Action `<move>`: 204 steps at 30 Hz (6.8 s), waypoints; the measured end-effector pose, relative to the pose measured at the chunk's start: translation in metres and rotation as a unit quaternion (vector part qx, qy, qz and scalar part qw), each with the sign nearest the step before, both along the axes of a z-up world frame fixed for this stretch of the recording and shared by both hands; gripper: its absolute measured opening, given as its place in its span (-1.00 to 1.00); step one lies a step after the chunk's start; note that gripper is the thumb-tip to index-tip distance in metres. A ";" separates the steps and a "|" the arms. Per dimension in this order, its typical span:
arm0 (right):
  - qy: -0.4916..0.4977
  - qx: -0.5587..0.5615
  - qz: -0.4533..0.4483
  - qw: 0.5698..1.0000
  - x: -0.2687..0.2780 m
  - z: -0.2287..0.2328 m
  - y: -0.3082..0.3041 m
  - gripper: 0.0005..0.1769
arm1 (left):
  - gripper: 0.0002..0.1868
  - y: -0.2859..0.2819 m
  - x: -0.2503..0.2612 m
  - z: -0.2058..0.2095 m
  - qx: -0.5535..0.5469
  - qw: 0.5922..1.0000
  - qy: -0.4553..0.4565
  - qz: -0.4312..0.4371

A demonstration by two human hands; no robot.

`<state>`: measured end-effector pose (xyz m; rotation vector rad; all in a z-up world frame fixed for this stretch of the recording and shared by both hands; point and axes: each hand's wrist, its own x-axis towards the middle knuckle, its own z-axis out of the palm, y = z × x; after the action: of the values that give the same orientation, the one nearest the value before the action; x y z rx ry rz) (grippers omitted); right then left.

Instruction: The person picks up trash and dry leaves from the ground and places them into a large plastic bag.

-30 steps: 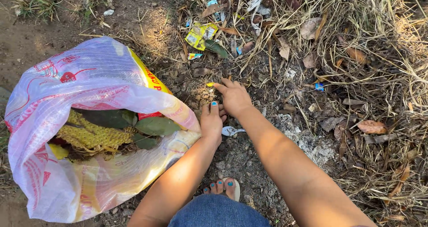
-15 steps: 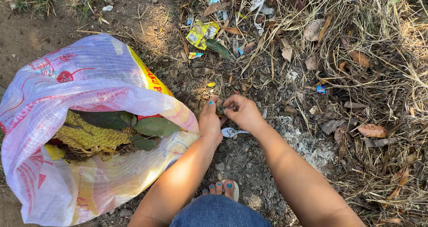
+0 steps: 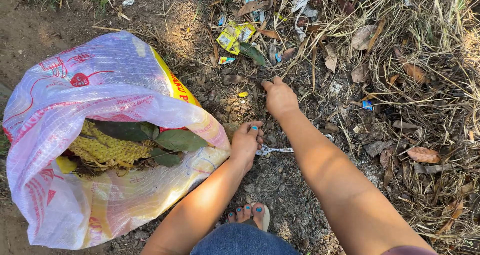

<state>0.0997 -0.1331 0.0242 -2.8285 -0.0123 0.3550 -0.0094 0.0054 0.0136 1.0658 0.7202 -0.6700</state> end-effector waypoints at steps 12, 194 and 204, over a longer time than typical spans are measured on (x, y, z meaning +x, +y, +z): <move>0.017 0.009 -0.032 0.999 0.001 -0.005 0.024 -0.80 | -0.76 0.002 0.003 0.010 0.001 1.000 0.019 -0.011; -0.017 0.353 0.067 0.933 -0.124 0.154 0.137 -0.85 | -0.60 0.107 -0.072 0.091 0.102 0.919 -0.310 0.220; -0.011 0.366 0.167 0.916 -0.121 0.171 0.199 -0.65 | -0.81 0.179 -0.050 0.113 0.080 0.891 -0.226 0.386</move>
<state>-0.0209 0.0658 0.1957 -2.0738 -0.5258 0.3043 -0.0598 0.1844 0.1264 0.9288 0.7164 0.3243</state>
